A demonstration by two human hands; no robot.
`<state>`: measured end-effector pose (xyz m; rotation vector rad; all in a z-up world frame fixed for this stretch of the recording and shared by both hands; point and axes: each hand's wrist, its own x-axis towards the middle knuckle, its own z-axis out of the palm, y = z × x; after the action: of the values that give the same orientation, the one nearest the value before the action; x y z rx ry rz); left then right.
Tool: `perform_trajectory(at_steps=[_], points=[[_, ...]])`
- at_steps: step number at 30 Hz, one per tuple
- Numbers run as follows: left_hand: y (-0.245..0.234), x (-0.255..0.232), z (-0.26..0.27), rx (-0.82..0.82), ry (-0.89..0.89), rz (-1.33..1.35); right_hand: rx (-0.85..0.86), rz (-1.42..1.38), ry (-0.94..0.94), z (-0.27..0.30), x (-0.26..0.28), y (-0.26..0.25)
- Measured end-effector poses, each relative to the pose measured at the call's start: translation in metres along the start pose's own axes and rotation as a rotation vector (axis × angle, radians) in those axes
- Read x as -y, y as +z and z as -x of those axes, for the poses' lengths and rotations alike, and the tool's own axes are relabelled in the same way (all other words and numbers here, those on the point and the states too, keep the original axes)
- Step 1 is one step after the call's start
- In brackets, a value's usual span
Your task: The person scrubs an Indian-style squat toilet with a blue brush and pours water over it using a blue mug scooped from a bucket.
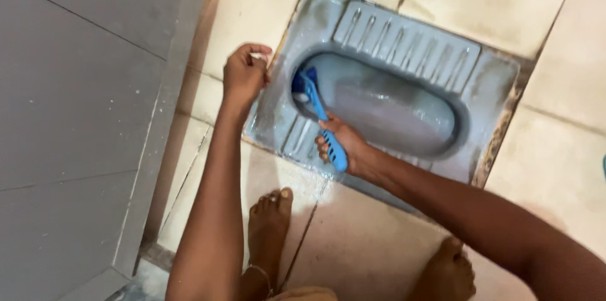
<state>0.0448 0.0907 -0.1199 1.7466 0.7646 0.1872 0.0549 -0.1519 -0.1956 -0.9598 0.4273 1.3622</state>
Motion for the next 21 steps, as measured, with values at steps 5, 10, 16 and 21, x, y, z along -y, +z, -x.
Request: perform_trajectory(at_steps=[5,10,16,21], points=[[-0.004,0.019,-0.005,-0.003,0.046,0.079,0.095,-0.549,0.258,-0.015,0.056,-0.012],[0.009,0.024,-0.001,0.11,-0.015,0.103,-0.004,0.279,0.149,-0.04,0.061,-0.025],[0.002,0.019,0.001,0.079,-0.003,0.013,0.044,2.009,-0.073,0.053,0.087,-0.085],[0.008,0.006,0.0,0.067,-0.049,0.059,-0.002,2.11,0.259,0.124,0.146,-0.049]])
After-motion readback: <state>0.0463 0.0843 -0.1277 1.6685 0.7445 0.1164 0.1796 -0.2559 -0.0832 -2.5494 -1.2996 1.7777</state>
